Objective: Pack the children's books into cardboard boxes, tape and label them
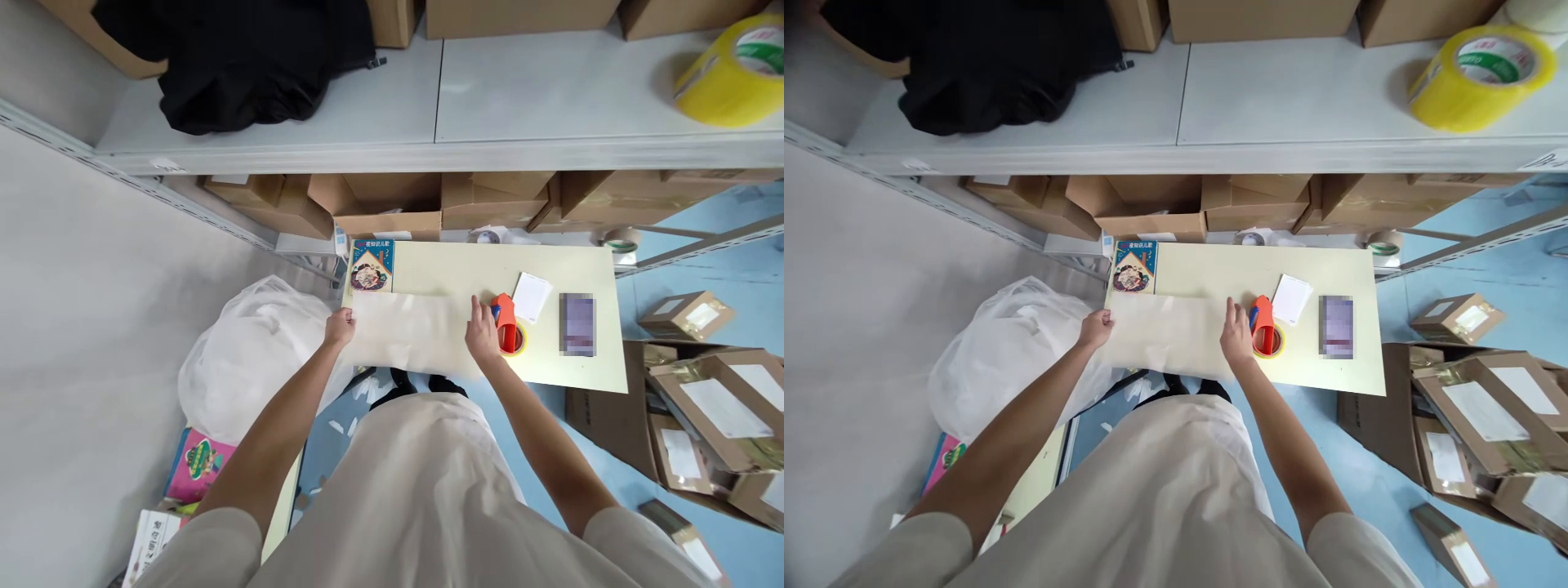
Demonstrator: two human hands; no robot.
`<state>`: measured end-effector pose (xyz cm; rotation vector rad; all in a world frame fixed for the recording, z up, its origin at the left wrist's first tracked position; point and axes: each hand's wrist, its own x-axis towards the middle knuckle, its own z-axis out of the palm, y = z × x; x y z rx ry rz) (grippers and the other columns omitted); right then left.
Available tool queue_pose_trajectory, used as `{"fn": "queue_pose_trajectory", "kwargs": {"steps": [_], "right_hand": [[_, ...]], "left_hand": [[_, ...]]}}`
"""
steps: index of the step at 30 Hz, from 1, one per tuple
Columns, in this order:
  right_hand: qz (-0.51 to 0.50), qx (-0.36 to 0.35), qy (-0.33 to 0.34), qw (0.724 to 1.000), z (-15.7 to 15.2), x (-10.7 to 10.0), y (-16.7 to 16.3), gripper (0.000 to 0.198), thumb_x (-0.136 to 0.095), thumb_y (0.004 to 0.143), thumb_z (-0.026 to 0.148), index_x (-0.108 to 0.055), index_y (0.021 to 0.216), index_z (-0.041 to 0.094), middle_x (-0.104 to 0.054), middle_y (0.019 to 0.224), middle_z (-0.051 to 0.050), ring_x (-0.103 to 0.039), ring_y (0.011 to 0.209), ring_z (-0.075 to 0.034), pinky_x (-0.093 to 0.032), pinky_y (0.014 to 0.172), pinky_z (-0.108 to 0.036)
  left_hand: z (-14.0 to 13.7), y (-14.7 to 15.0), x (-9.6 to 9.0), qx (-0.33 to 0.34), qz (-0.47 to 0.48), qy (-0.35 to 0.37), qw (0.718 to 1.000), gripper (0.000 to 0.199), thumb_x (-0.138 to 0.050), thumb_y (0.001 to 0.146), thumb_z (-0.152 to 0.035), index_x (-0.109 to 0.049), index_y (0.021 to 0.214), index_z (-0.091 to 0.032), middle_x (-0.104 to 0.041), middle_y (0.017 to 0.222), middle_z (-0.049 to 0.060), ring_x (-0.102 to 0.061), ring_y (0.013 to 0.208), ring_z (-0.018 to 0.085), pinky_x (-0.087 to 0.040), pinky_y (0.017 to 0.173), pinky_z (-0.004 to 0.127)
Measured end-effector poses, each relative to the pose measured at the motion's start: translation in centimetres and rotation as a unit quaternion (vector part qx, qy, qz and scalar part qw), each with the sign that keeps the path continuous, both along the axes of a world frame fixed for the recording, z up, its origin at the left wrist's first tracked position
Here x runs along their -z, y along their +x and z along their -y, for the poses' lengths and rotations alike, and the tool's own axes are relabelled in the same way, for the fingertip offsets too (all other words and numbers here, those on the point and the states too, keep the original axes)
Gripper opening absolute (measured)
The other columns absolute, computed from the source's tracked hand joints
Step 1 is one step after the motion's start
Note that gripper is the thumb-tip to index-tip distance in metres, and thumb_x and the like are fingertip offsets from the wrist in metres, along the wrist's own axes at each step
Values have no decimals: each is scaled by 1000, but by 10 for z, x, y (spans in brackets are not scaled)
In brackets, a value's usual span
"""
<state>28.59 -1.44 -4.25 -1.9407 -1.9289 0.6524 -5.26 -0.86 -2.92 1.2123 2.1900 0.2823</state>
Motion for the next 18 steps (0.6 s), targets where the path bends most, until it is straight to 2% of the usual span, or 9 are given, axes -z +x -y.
{"fn": "queue_pose_trajectory", "kwargs": {"steps": [2,4,8,11,12,14,16,18], "right_hand": [[21,-58,40,997,8,5,-6,65,-39,84,13,-21,146,7,-33,145,-23,-28,138,-32,-32,106,-51],[37,-131,18,991,18,9,-13,68,-43,85,18,-18,148,7,-22,152,-22,-15,143,-31,-25,111,-50],[100,-250,-130,954,39,24,-21,73,-60,78,22,-31,144,10,-21,154,-20,-17,143,-32,-25,111,-47],[148,-277,-190,930,53,31,-21,75,-66,74,20,-36,142,11,-23,154,-19,-23,141,-33,-34,105,-44],[154,-279,-195,928,56,32,-20,73,-66,75,20,-37,141,11,-23,154,-20,-25,140,-33,-37,102,-43],[153,-276,-194,929,55,31,-17,65,-62,79,22,-40,139,11,-27,152,-20,-29,138,-32,-40,98,-42],[149,-259,-183,937,48,30,-15,62,-57,82,23,-39,140,11,-27,152,-20,-28,139,-32,-38,101,-43],[150,-236,-167,945,37,31,-13,67,-56,83,25,-32,144,11,-20,155,-20,-19,142,-32,-31,106,-45]], "left_hand": [[-2,6,7,9,-35,-2,999,28,-56,71,-9,-65,97,-18,-71,93,7,-65,94,21,-47,87,30],[-3,11,11,24,-62,-8,998,31,-55,72,-8,-65,100,-18,-70,97,9,-64,98,23,-47,88,32],[-6,17,13,47,-95,-32,994,35,-53,75,-8,-63,108,-16,-69,100,12,-63,103,27,-46,90,36],[-3,26,11,61,-148,3,987,55,-52,79,-12,-45,133,-9,-55,128,20,-49,123,30,-39,101,40],[0,32,11,89,-173,24,981,61,-52,80,-15,-37,139,-7,-46,138,22,-41,131,31,-34,106,41],[9,46,12,194,-204,44,959,67,-53,83,-23,-29,144,-7,-29,150,22,-23,141,32,-24,112,45],[21,61,17,307,-194,15,931,69,-54,83,-30,-30,145,-13,-19,155,19,-12,144,33,-17,113,50],[34,73,26,365,-173,-40,914,72,-58,82,-36,-29,146,-20,-11,157,16,-7,144,35,-15,113,53]]}}
